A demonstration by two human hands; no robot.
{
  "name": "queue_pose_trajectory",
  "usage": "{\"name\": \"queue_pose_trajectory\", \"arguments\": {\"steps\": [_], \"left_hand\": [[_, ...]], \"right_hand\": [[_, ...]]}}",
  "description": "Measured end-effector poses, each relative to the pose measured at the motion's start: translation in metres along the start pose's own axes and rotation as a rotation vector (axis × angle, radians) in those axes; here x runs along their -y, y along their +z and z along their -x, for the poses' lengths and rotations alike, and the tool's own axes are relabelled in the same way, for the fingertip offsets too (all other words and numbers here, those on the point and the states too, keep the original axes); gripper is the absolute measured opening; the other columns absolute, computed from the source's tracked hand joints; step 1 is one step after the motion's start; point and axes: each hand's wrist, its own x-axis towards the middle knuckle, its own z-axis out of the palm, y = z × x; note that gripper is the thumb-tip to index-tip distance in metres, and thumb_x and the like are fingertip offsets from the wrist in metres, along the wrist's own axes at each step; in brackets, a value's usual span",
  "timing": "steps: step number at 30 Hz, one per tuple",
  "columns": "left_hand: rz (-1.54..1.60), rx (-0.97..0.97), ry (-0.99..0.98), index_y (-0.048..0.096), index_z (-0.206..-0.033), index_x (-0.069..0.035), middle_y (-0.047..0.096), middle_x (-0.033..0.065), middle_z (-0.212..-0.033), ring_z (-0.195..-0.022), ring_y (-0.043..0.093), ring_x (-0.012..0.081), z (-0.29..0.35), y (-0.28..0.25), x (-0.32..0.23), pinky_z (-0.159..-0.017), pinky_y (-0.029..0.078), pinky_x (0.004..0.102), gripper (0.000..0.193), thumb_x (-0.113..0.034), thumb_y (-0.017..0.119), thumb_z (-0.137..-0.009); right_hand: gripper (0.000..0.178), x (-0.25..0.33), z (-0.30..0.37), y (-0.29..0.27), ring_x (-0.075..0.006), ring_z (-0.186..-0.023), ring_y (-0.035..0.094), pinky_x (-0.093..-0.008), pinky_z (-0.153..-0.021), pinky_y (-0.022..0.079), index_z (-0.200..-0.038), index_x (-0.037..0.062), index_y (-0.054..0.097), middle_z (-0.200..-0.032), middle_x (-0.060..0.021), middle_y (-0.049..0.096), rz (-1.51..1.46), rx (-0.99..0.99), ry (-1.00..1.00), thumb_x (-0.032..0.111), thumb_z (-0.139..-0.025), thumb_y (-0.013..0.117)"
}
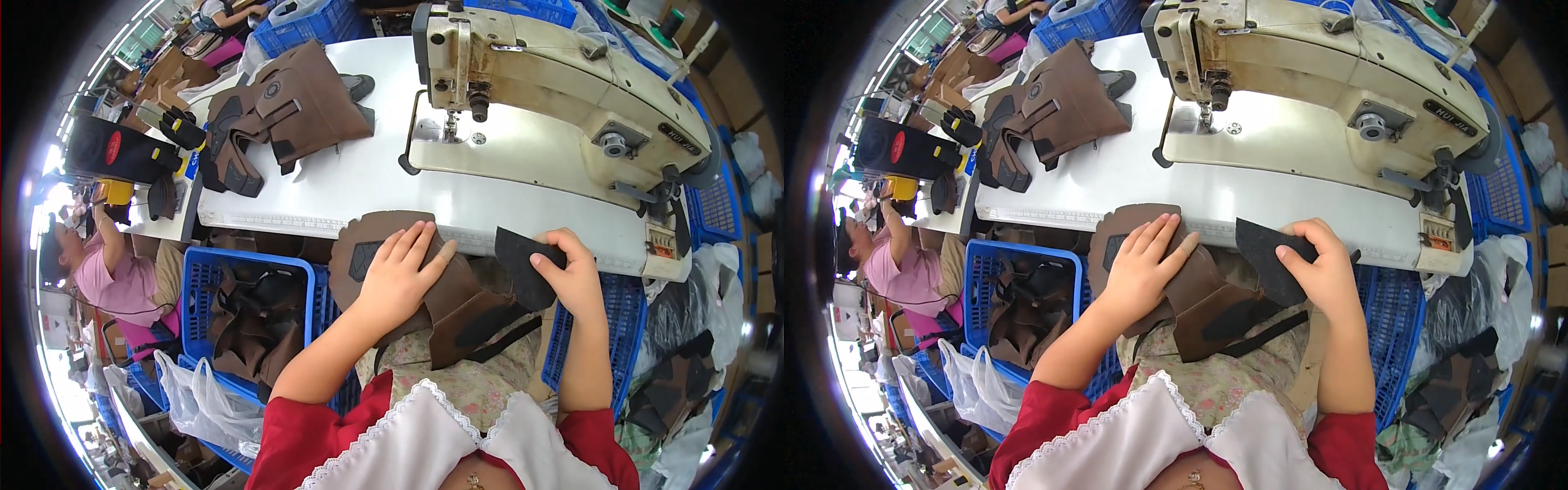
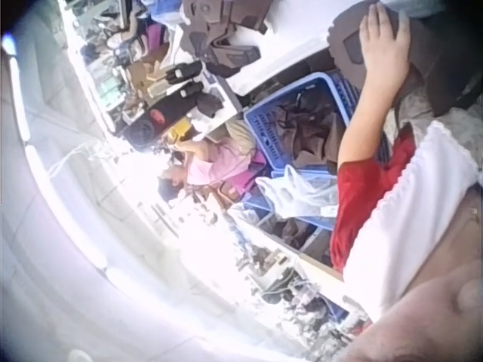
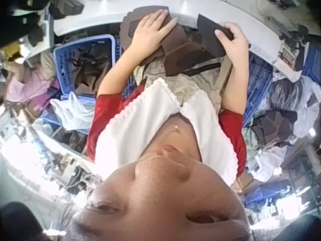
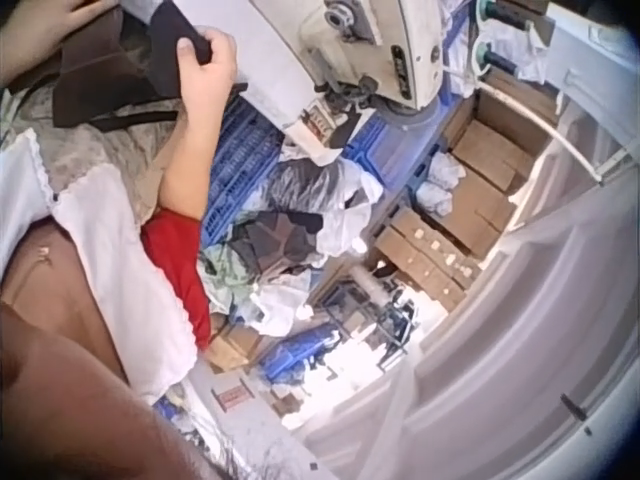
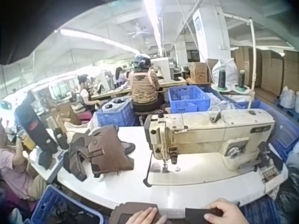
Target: Stitching and trimming leather components for shoe uppers using an industrial sewing machine.
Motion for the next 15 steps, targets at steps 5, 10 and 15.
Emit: {"name": "queue_pose_trajectory", "arguments": {"steps": [5, 10, 15], "left_hand": [[-0.004, -0.042, 0.045, 0.063, -0.134, -0.016, 0.056, 0.0202, -0.142, -0.130, 0.055, 0.0339, -0.007, -0.018, -0.003, -0.108, 0.043, 0.0459, 0.054, -0.012, 0.059, -0.081], [0.062, -0.066, -0.013, 0.066, -0.129, -0.017, 0.060, 0.0117, -0.138, -0.109, 0.062, 0.0306, 0.004, -0.059, 0.013, -0.091, 0.049, 0.0429, 0.071, -0.003, 0.070, -0.059], [0.114, -0.276, -0.578, 0.071, -0.103, -0.010, 0.068, 0.0111, -0.094, -0.075, 0.065, 0.0310, 0.040, -0.117, 0.058, -0.063, 0.051, 0.0357, 0.036, 0.001, 0.065, -0.069]], "right_hand": [[0.021, -0.007, -0.004, -0.020, -0.0147, -0.095, 0.061, -0.0288, -0.085, 0.048, -0.104, 0.0013, 0.062, -0.098, -0.0033, 0.065, 0.019, 0.156, 0.071, 0.007, -0.087, 0.074], [0.020, 0.016, -0.007, -0.013, -0.0095, -0.094, 0.060, -0.0268, -0.085, 0.048, -0.105, 0.0014, 0.061, -0.099, -0.0019, 0.065, -0.396, 0.350, 0.195, 0.006, -0.090, 0.073], [0.025, 0.078, -0.030, 0.056, -0.0111, -0.097, 0.061, -0.0280, -0.087, 0.049, -0.110, 0.0034, 0.060, -0.102, -0.0021, 0.066, -0.714, 0.427, 0.007, 0.007, -0.091, 0.075]]}}
